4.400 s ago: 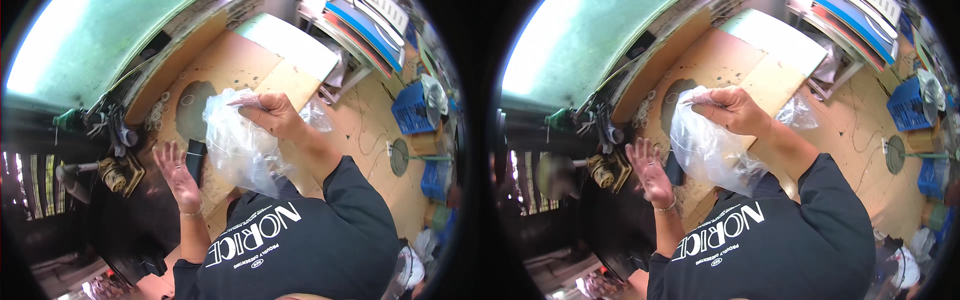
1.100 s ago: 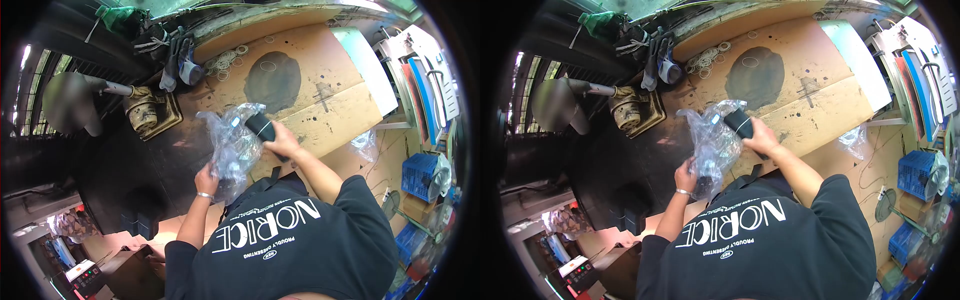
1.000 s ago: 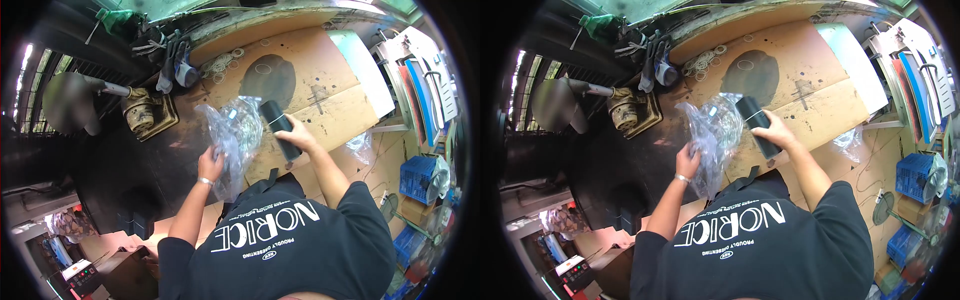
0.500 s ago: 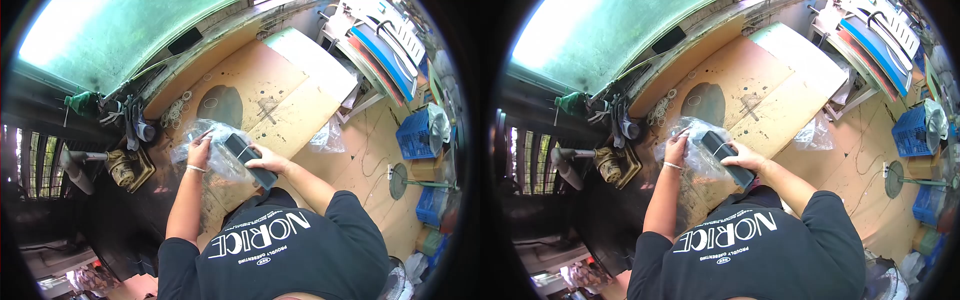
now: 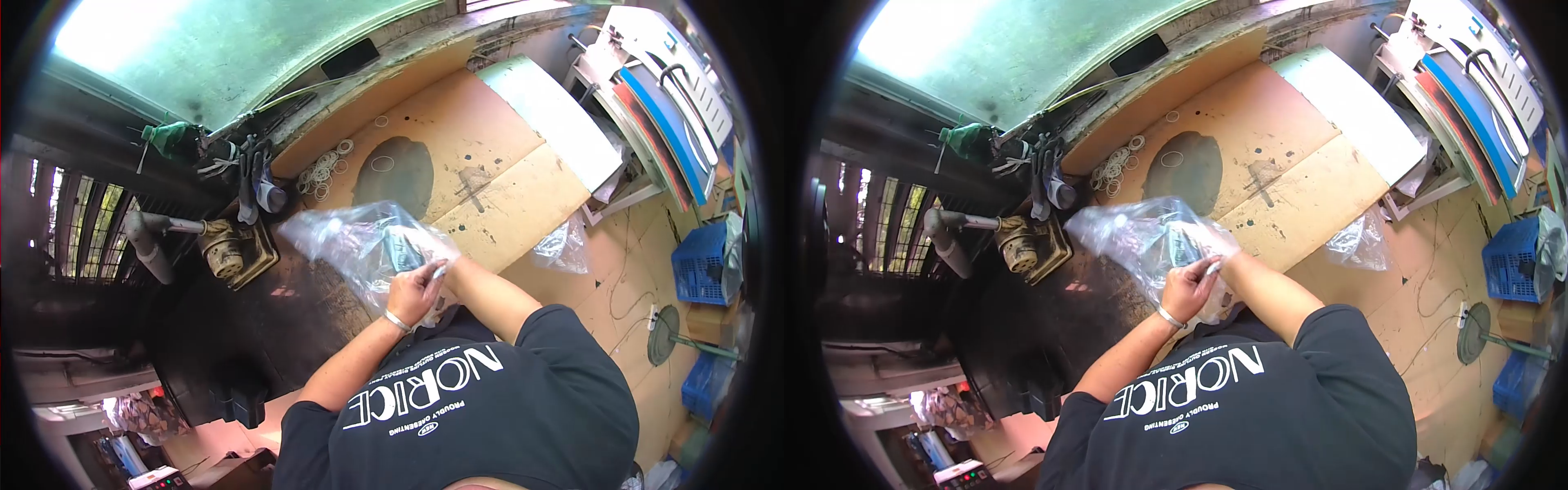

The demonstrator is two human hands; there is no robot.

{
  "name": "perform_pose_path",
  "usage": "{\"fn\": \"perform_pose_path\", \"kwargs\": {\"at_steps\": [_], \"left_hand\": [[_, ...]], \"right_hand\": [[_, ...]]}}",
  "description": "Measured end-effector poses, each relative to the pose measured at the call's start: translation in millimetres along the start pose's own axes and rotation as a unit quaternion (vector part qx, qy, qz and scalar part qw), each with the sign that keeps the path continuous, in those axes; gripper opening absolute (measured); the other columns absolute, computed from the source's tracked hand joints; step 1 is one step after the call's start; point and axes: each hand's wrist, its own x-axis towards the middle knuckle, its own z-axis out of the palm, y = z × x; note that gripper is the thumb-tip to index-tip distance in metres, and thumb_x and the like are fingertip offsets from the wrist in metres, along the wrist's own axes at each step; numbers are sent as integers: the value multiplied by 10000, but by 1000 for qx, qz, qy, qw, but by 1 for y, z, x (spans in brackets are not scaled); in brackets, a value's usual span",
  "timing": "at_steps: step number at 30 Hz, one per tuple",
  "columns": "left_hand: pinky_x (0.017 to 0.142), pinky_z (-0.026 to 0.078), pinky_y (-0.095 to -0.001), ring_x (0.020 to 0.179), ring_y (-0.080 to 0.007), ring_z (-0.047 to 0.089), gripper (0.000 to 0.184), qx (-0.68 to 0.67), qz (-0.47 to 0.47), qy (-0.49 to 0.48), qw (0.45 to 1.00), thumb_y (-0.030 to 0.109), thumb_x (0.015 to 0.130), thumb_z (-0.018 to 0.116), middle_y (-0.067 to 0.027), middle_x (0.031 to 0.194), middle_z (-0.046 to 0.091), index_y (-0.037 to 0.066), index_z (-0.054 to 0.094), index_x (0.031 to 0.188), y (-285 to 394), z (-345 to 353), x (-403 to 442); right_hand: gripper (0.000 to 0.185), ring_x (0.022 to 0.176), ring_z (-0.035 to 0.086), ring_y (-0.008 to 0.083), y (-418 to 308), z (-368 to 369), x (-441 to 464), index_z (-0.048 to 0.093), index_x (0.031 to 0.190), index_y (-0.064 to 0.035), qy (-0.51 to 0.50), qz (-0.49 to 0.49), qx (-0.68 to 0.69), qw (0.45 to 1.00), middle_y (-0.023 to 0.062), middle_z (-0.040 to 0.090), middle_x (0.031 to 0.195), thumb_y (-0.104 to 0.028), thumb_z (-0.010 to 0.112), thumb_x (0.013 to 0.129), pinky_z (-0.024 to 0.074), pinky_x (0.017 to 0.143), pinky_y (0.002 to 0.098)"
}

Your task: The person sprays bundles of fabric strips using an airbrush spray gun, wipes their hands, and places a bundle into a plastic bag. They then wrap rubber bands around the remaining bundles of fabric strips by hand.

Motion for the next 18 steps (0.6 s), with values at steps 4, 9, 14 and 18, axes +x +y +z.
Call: {"fn": "perform_pose_path", "kwargs": {"at_steps": [4, 9, 14, 18], "left_hand": [[660, 493, -261, 716, -97, 633, 215, -113, -2, -14, 994, 40, 877, 598, -151, 837, 701, -1, 661, 1078, -3, 5, -7], [577, 453, -222, 624, -41, 538, 202, -207, -10, 167, 964, 46, 875, 630, -20, 760, 674, -9, 672, 1064, -19, -32, -2], [516, 408, -228, 570, -27, 493, 239, -193, -56, 202, 959, 131, 842, 716, 51, 615, 582, 31, 679, 1055, -52, -119, 29], [498, 419, -262, 470, -146, 518, 469, 187, 113, -30, 975, 363, 708, 812, -79, 553, 519, 164, 666, 1106, -34, -163, 33]], "right_hand": [[624, 1125, 551, 299, -5, 24, 21, 503, 1265, -15, 122, 11, 140, 983, 176, 569, 1238, -446, 613, 828, 424, 980, 383], [652, 1177, 527, 310, -10, 2, 16, 499, 1288, -5, 146, -8, 102, 984, 201, 555, 1264, -471, 607, 845, 409, 998, 385], [545, 1176, 532, 317, -46, -68, -62, 556, 1246, -22, 49, -166, -234, 957, 191, 576, 1231, -405, 600, 860, 364, 1043, 414], [316, 1044, 600, 267, -22, -87, -74, 632, 1097, -59, -46, -153, -472, 867, 118, 651, 1019, -218, 570, 830, 329, 1065, 438]]}}
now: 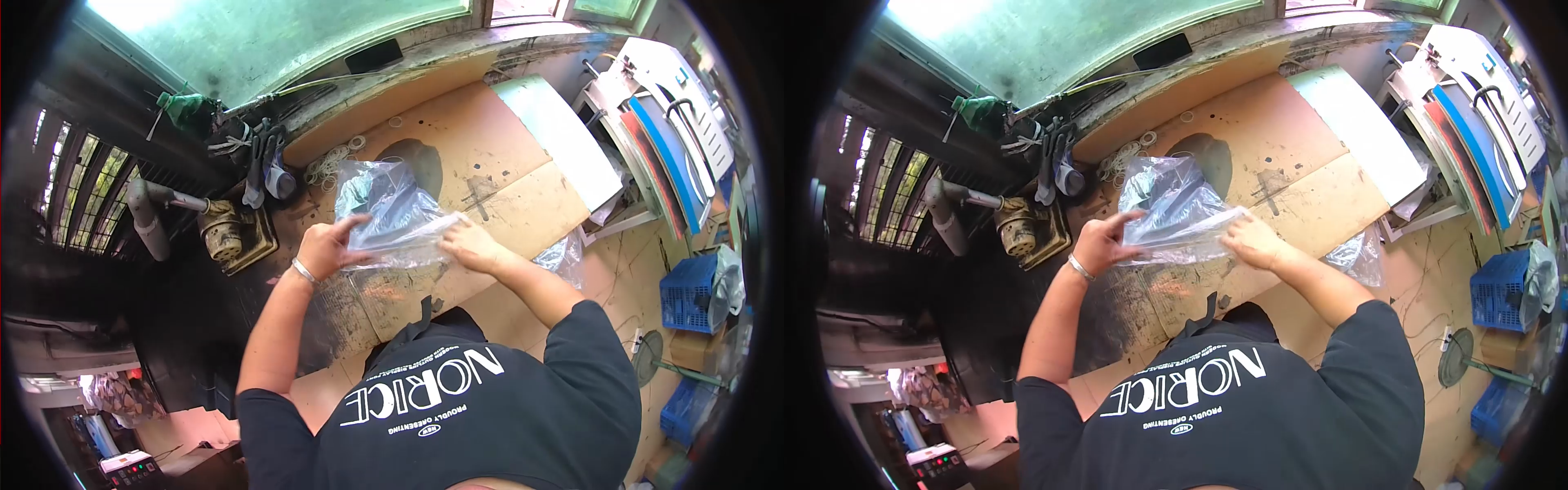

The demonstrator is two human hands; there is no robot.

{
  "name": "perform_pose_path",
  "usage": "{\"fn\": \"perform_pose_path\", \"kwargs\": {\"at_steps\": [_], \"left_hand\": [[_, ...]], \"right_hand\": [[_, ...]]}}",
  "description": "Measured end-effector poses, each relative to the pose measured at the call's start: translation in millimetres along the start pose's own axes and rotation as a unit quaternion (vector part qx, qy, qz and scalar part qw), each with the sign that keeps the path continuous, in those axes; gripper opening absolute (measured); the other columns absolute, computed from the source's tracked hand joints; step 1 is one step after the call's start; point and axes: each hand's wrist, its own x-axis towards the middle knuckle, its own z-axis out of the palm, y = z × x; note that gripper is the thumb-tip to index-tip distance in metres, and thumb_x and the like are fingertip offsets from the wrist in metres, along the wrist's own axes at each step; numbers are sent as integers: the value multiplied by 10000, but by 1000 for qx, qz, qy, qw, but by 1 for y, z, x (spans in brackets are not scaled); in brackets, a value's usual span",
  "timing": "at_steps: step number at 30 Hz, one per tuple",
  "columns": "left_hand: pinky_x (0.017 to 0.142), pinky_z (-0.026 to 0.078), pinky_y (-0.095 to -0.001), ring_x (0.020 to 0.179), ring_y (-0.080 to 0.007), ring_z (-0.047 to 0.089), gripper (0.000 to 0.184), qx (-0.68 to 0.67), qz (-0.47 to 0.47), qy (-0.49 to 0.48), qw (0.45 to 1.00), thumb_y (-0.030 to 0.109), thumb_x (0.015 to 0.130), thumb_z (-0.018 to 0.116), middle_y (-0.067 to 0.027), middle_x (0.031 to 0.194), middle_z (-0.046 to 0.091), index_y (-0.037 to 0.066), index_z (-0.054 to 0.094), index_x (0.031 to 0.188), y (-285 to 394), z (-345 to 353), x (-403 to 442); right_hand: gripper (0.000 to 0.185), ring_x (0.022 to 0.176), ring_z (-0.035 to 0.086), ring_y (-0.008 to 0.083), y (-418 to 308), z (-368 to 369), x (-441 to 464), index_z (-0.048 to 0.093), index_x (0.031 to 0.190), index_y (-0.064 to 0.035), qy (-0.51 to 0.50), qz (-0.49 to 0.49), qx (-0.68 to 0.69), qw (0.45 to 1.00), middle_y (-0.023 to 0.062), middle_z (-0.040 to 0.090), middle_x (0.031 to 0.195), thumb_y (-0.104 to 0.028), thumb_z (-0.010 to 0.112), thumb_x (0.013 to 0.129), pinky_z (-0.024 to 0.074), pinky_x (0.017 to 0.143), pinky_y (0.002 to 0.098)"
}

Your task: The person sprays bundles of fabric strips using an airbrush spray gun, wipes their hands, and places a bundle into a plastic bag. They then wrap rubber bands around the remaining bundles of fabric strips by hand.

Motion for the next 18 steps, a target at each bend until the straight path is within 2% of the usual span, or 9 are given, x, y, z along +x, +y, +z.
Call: {"fn": "perform_pose_path", "kwargs": {"at_steps": [1, 2, 3, 6, 8, 10, 13, 16, 18], "left_hand": [[513, 449, -306, 500, -210, 562, 505, 117, 55, -58, 990, 457, 703, 772, -85, 565, 552, 171, 661, 1105, 0, -1, -1], [528, 479, -349, 531, -274, 606, 556, 232, 110, -113, 960, 551, 698, 731, -91, 577, 585, 178, 657, 1103, 1, -2, -2], [550, 499, -409, 606, -318, 646, 455, 275, 108, -161, 942, 548, 754, 669, -100, 599, 615, 206, 670, 1054, 0, -2, -2], [598, 521, -386, 705, -292, 675, 256, 413, 13, -219, 884, 340, 814, 643, -101, 708, 664, 198, 684, 1023, -19, -15, 14], [602, 522, -391, 700, -290, 669, 183, 358, -26, -16, 933, 191, 832, 592, -90, 730, 669, 208, 707, 972, -3, -64, 31], [604, 517, -398, 699, -296, 653, 177, 223, -29, 149, 963, 189, 835, 596, -67, 758, 664, 208, 708, 970, -13, -88, 42], [631, 498, -343, 736, -292, 642, 201, 220, -51, 191, 955, 138, 822, 596, -101, 816, 648, 160, 713, 984, 14, -106, 48], [622, 476, -318, 677, -253, 632, 197, 148, -25, 224, 963, 87, 816, 583, -100, 756, 622, 94, 705, 971, 31, -106, 40], [638, 479, -348, 733, -276, 636, 158, 82, -38, 247, 965, 129, 826, 591, -109, 804, 613, 95, 702, 933, 42, -112, 32]], "right_hand": [[207, 907, 630, 219, 12, 0, 5, 649, 958, -109, 31, -7, -58, 998, 48, 648, 835, -139, 544, 783, 379, 1019, 395], [131, 826, 641, 220, 22, -3, 14, 640, 897, -126, 170, -16, -52, 984, 43, 634, 754, -151, 564, 793, 437, 932, 376], [108, 796, 640, 229, 32, -8, 18, 631, 886, -125, 202, 9, 25, 979, 57, 629, 756, -153, 576, 797, 462, 863, 365], [102, 738, 635, 268, 28, -78, 30, 599, 861, -97, 231, 109, 64, 965, 90, 626, 779, -187, 615, 815, 499, 680, 376], [189, 748, 640, 284, 30, -116, 35, 605, 933, -109, 290, 103, 113, 945, 73, 629, 787, -266, 636, 833, 512, 653, 392], [265, 720, 646, 285, 19, -156, 39, 658, 1001, -95, 344, 97, 132, 925, 118, 650, 818, -299, 659, 834, 508, 631, 368], [255, 685, 643, 277, 16, -187, 35, 681, 980, -72, 255, 85, 14, 963, 131, 649, 771, -277, 676, 830, 509, 632, 362], [223, 651, 626, 296, 9, -217, 37, 698, 902, -46, 203, 95, 143, 964, 130, 648, 717, -255, 677, 828, 500, 621, 368], [220, 562, 554, 175, 3, -220, 41, 682, 824, -7, 249, 49, 279, 926, 60, 601, 615, -226, 678, 843, 442, 547, 308]]}}
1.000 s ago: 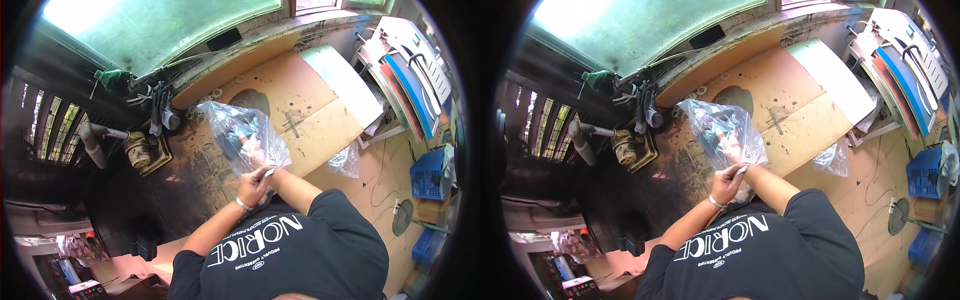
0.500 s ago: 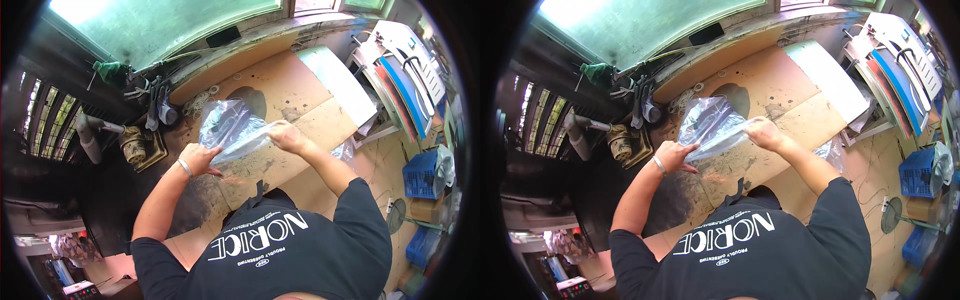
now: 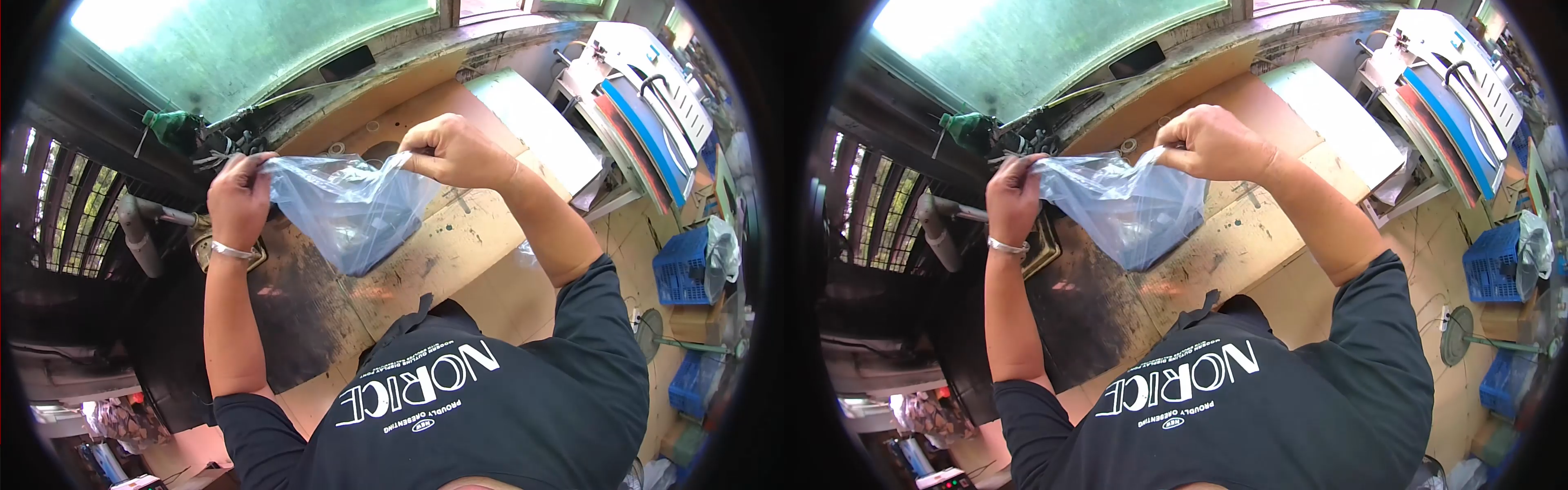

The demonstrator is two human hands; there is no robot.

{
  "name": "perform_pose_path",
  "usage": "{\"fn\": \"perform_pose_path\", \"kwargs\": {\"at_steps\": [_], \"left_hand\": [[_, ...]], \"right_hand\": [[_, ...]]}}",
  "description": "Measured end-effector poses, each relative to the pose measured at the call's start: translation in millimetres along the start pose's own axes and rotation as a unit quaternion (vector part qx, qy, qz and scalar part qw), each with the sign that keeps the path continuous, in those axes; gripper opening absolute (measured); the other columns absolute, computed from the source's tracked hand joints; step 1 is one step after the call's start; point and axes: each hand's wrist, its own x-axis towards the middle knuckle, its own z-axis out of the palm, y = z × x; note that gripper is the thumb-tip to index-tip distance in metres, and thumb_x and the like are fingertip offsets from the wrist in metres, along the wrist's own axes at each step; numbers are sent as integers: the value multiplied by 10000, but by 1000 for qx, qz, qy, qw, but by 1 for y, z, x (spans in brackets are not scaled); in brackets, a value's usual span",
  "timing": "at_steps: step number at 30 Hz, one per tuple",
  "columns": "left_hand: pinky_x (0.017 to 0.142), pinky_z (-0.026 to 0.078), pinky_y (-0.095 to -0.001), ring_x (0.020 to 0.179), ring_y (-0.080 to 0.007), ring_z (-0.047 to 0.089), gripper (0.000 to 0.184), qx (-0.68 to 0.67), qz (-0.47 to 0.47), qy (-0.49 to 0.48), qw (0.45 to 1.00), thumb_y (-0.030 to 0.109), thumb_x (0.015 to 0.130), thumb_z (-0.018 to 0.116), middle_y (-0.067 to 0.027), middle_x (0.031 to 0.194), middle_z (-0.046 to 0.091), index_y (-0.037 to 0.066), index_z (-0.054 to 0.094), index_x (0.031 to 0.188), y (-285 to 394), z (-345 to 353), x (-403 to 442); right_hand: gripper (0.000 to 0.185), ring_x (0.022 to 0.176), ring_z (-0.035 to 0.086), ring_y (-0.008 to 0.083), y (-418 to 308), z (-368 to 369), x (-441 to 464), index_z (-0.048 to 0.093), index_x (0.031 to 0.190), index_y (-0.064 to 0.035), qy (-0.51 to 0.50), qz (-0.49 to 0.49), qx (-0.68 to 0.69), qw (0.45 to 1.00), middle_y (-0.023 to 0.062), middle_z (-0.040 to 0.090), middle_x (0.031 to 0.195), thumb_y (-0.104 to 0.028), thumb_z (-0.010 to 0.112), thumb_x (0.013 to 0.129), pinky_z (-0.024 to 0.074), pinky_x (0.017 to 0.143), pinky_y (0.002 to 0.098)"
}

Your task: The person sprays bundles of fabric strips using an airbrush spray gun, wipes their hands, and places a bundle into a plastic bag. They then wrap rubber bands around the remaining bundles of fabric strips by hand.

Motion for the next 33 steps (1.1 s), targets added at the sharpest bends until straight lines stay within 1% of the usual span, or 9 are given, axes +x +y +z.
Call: {"fn": "perform_pose_path", "kwargs": {"at_steps": [7, 11, 16, 20, 22, 24, 26, 29, 33], "left_hand": [[727, 497, -316, 833, -213, 664, 247, -93, -133, -44, 986, 199, 884, 628, -146, 912, 666, 16, 628, 1050, -72, 52, -34], [935, 471, -322, 1162, -216, 504, 991, -320, -109, -203, 919, 100, 681, 818, -173, 1383, 429, 81, 220, 1470, -46, 86, -80], [719, 480, -265, 789, -99, 587, 267, -362, -184, -92, 909, 169, 847, 705, -37, 881, 678, 2, 663, 1051, -49, 145, -110], [641, 437, -222, 702, -49, 533, 113, -421, -125, 117, 891, 65, 865, 659, 17, 782, 627, -37, 673, 912, 16, 91, -74], [643, 435, -215, 696, -60, 539, 97, -367, -51, 74, 926, 43, 859, 656, 15, 770, 616, -41, 660, 905, 41, 83, -68], [638, 435, -216, 664, -101, 553, 68, -357, -41, 39, 932, -1, 834, 651, 0, 727, 606, -44, 651, 887, 73, 81, -66], [748, 462, -235, 838, -116, 574, 232, -426, -137, 29, 894, 69, 877, 634, -76, 915, 630, -36, 601, 1082, 64, 97, -77], [1005, 409, -376, 1242, -265, 450, 950, -610, -108, 29, 785, 387, 734, 785, -184, 1378, 403, 31, 235, 1422, 47, 96, -90], [1075, 318, -449, 1310, -323, 340, 1153, -225, 33, -225, 947, 600, 651, 756, -172, 1446, 300, 61, 154, 1473, -43, 141, -144]], "right_hand": [[322, 528, 387, 47, 24, 34, 9, 618, 680, 1, 101, 170, 96, 976, -40, 459, 544, -238, 651, 893, 319, 463, 266], [347, 532, 368, 43, 57, 58, -9, 616, 668, -6, 135, 191, 90, 968, -43, 436, 538, -258, 640, 906, 316, 470, 261], [342, 506, 358, 89, 48, 45, -7, 609, 662, -3, 200, 176, 166, 949, -20, 457, 499, -240, 633, 907, 340, 479, 292], [259, 643, 510, 48, 44, 34, -15, 673, 805, 17, 181, -11, 249, 951, 30, 612, 850, -203, 609, 926, 428, 552, 236], [160, 753, 596, 53, 3, 28, -20, 678, 852, 2, 81, 67, 347, 932, 129, 563, 1260, -107, 582, 920, 486, 555, 178], [142, 739, 596, 24, -11, 52, -24, 648, 930, -22, -13, 79, 446, 891, 114, 613, 1163, -143, 574, 939, 486, 537, 167], [138, 617, 523, 6, -13, 75, -28, 599, 992, -40, 2, 67, 461, 885, -46, 569, 744, -161, 534, 973, 430, 523, 165], [126, 608, 493, 10, -11, 78, -31, 585, 950, -49, 81, 92, 507, 853, -49, 550, 737, -161, 533, 972, 414, 544, 170], [132, 677, 510, 17, -30, 79, -23, 587, 932, -61, 77, 62, 540, 836, -42, 560, 761, -179, 540, 965, 447, 603, 191]]}}
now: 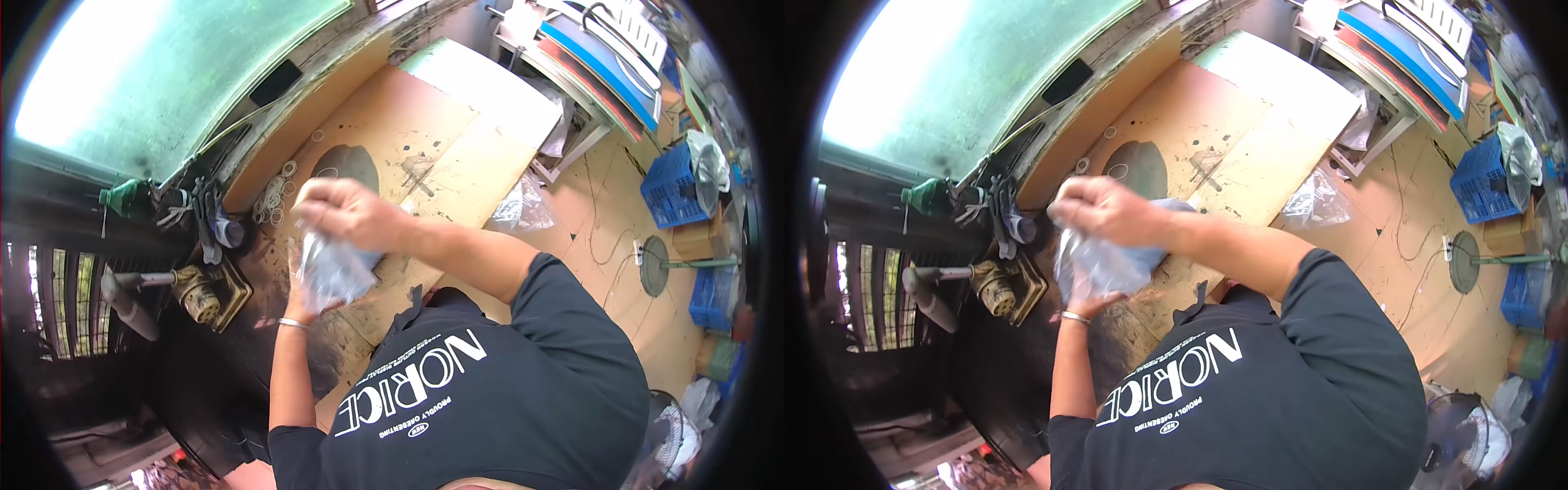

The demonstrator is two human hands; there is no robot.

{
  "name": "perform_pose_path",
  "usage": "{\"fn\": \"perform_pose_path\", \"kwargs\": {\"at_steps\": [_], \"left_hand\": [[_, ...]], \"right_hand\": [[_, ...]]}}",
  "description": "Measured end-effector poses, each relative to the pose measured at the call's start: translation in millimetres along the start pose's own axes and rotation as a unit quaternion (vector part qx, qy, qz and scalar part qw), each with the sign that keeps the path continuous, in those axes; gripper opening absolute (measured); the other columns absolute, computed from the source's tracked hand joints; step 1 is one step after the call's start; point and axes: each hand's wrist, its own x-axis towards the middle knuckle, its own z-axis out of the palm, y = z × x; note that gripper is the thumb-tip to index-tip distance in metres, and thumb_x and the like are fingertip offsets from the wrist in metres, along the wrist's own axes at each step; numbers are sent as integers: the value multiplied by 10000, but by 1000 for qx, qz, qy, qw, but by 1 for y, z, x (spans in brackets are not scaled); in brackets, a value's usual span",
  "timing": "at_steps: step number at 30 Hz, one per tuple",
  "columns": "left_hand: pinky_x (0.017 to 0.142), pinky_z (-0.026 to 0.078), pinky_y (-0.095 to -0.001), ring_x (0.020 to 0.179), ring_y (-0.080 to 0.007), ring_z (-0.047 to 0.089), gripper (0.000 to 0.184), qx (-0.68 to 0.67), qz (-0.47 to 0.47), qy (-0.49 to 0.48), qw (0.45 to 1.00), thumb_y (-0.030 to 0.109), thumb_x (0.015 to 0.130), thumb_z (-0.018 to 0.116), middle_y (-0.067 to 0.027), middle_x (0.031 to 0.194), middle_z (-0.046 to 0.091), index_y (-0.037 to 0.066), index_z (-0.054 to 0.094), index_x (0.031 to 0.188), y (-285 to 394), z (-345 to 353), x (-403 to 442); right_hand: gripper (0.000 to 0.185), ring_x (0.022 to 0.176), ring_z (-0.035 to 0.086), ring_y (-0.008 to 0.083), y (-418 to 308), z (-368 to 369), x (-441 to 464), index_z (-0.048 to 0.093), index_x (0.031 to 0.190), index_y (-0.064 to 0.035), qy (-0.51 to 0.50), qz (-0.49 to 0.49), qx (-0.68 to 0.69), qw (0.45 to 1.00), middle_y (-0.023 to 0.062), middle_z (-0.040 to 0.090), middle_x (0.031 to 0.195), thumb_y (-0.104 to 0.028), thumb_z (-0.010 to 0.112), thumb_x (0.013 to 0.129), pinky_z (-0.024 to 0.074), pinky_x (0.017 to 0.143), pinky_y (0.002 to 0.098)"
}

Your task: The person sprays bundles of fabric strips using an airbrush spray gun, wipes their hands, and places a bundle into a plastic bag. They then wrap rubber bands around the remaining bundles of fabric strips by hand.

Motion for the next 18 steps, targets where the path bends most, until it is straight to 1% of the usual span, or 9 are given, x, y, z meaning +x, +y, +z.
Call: {"fn": "perform_pose_path", "kwargs": {"at_steps": [5, 9, 10, 11, 13, 14, 15, 16, 18], "left_hand": [[1040, 349, -433, 1181, -300, 423, 879, -146, -62, -106, 982, 543, 757, 661, -164, 1314, 405, 54, 272, 1375, -8, 47, 16], [1012, 375, -420, 1078, -282, 490, 675, -400, -136, -52, 905, 497, 841, 584, -157, 1209, 488, 49, 367, 1297, -4, 79, 37], [1005, 381, -417, 1052, -277, 507, 629, -447, -157, -36, 880, 485, 862, 565, -155, 1182, 509, 47, 390, 1278, -8, 84, 42], [998, 387, -414, 1027, -273, 524, 584, -484, -175, -18, 857, 474, 883, 546, -154, 1156, 530, 46, 414, 1258, -11, 86, 46], [984, 400, -407, 975, -263, 557, 505, -534, -206, 9, 820, 451, 925, 507, -150, 1103, 572, 44, 461, 1219, -22, 87, 50], [977, 406, -404, 949, -259, 574, 471, -552, -206, 14, 808, 440, 946, 488, -149, 1077, 593, 42, 485, 1199, -23, 85, 48], [971, 413, -401, 923, -254, 591, 444, -567, -203, 19, 798, 428, 967, 469, -147, 1050, 614, 41, 508, 1180, -23, 82, 49], [963, 414, -388, 850, -241, 567, 357, -603, -177, 24, 777, 356, 982, 449, -118, 907, 593, 23, 533, 1078, -6, 75, 54], [963, 413, -382, 786, -221, 559, 314, -613, -175, -50, 769, 307, 987, 457, -94, 790, 581, 8, 551, 1015, -7, 60, 59]], "right_hand": [[159, 705, 483, 30, 12, 71, 13, 562, 875, -53, -112, -56, 79, 989, -44, 537, 751, -184, 547, 964, 435, 630, 217], [159, 704, 541, 37, 27, 82, 11, 545, 897, -42, -178, 63, 139, 972, -29, 557, 770, -175, 517, 979, 458, 627, 217], [163, 816, 600, 95, 36, 80, 11, 550, 1046, -41, -171, 10, 157, 973, 56, 575, 1036, -183, 532, 968, 497, 722, 267], [331, 958, 608, 173, 28, 69, 12, 497, 1239, -53, -100, -96, -25, 990, 135, 441, 1312, -172, 572, 940, 494, 841, 341], [593, 1041, 580, 294, 8, 33, 25, 382, 1350, -22, 34, -263, -241, 934, 205, 328, 1410, -213, 670, 868, 492, 904, 362], [538, 1081, 583, 242, -15, 18, 24, 387, 1381, -51, 63, -227, -167, 957, 140, 339, 1441, -145, 609, 900, 484, 905, 341], [557, 1038, 594, 256, -28, 2, 24, 399, 1342, -9, 96, -220, -132, 962, 195, 416, 1358, -203, 643, 879, 522, 842, 360], [459, 1063, 587, 196, -41, -10, 19, 442, 1336, -34, 82, -168, -218, 958, 117, 532, 1278, -130, 585, 911, 503, 865, 327], [400, 1053, 601, 213, -45, -21, 5, 521, 1264, -19, -88, -15, -285, 954, 146, 605, 1176, -165, 607, 902, 509, 868, 328]]}}
